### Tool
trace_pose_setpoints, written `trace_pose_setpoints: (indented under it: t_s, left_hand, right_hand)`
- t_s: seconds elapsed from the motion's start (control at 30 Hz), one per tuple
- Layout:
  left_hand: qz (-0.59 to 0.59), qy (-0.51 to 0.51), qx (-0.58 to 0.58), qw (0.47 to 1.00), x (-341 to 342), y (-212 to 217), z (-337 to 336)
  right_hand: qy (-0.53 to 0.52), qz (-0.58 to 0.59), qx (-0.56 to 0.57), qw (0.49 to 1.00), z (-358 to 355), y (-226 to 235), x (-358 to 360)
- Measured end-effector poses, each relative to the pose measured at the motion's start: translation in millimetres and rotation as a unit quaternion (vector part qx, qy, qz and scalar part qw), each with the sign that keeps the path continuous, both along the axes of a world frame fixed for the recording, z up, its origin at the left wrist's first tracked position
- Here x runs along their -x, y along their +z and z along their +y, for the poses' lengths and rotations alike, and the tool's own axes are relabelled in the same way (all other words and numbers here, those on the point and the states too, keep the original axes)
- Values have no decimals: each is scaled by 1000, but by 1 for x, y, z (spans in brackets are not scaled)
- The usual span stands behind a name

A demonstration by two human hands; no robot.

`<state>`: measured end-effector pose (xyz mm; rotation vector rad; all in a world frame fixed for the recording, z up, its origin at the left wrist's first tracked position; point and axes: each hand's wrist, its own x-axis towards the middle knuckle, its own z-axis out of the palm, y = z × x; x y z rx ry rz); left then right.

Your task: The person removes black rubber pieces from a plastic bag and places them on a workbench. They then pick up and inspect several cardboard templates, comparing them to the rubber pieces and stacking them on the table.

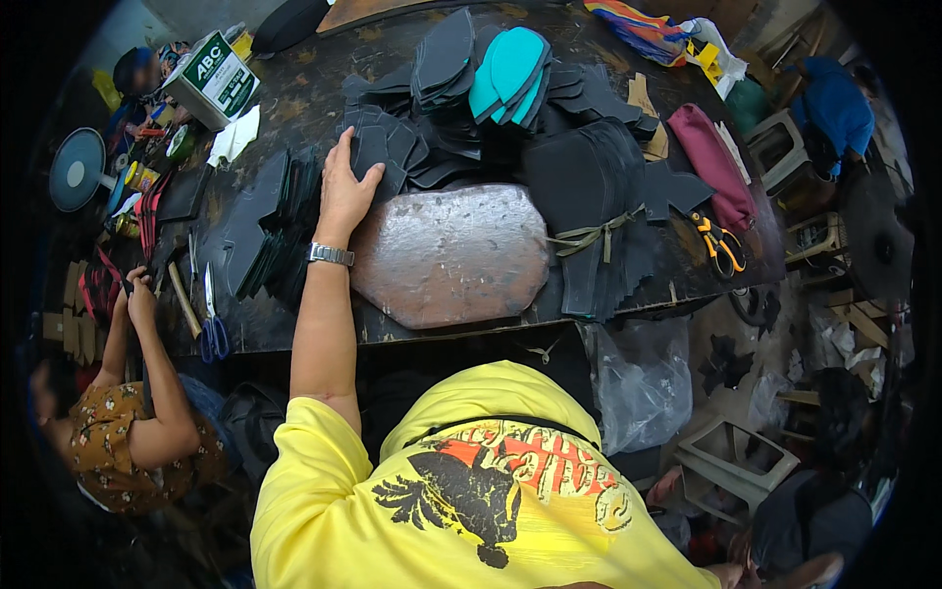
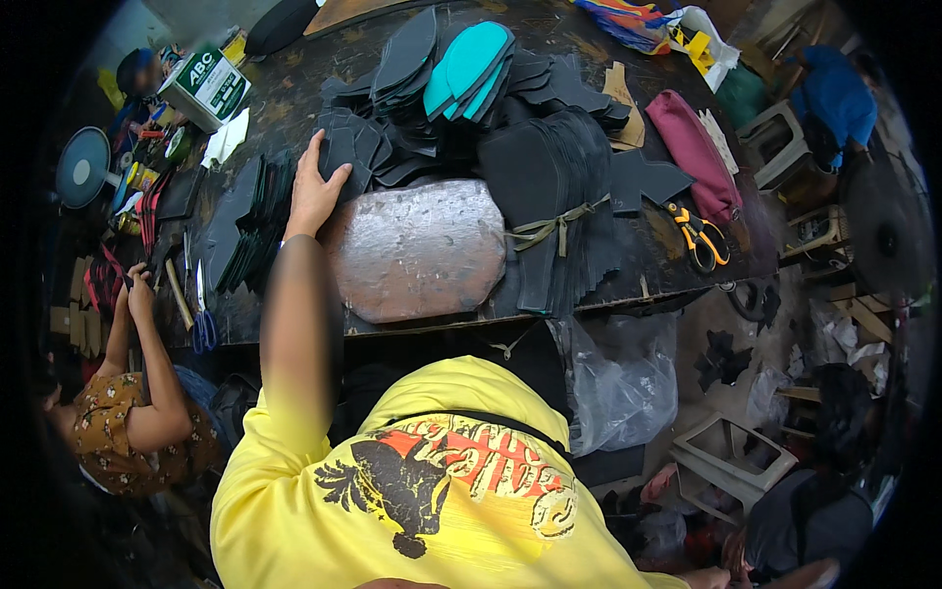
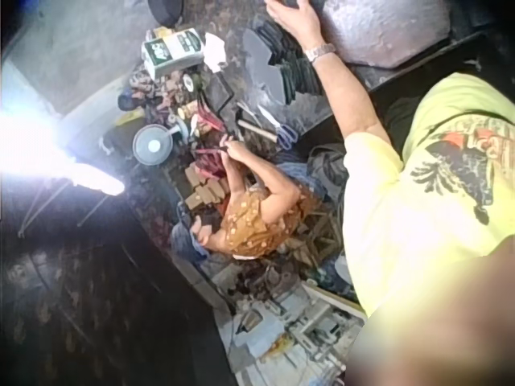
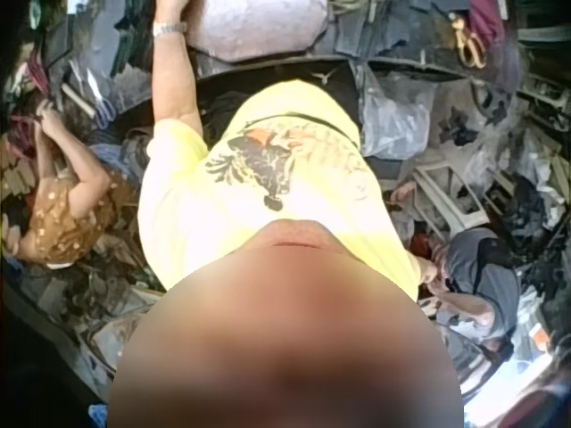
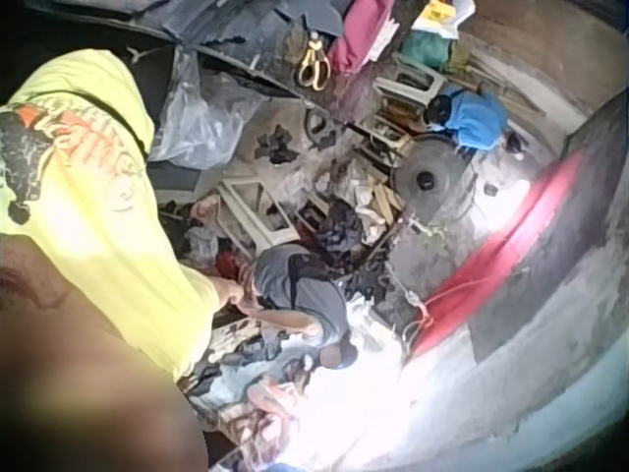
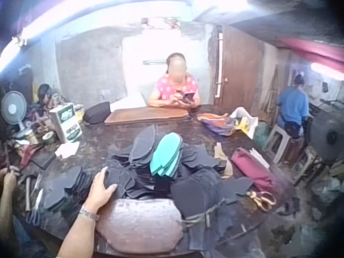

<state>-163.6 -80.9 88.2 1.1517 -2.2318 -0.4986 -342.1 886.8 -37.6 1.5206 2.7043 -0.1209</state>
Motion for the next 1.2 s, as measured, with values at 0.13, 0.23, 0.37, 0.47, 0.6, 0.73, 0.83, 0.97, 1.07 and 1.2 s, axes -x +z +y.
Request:
trace_pose_setpoints:
  t_s: [0.13, 0.23, 0.37, 0.47, 0.6, 0.73, 0.83, 0.97, 1.07, 1.2]
  left_hand:
    - [5, -11, -5, 1000, -2, 3, 4]
    - [20, -16, -5, 1000, -4, 5, 8]
    - [22, -6, -10, 1000, -5, 7, 9]
    - [24, -1, -13, 1000, -5, 7, 10]
    - [27, -3, -11, 1000, -5, 6, 10]
    - [15, 5, -3, 1000, -5, 5, 7]
    - [29, -6, -3, 1000, -10, 4, 6]
    - [26, -11, -30, 999, -18, 6, 5]
    - [24, -16, -102, 994, -22, 7, 4]
    - [57, -24, -107, 992, -25, 7, 3]
  right_hand:
    - [-10, 15, 6, 1000, 4, 0, -3]
    - [-13, 25, 9, 1000, 7, 2, -3]
    - [-19, 46, 15, 999, 12, 3, 0]
    - [-28, 85, 24, 996, 22, 6, 6]
    - [-64, 228, 78, 968, 52, 21, 20]
    - [-17, 534, 203, 820, 53, 63, 56]
    - [130, 625, 303, 708, -30, 102, 108]
    - [414, 494, 391, 658, -257, 151, 139]
    - [566, 396, 452, 565, -434, 173, 94]
    - [707, 166, 576, 376, -593, 179, 5]
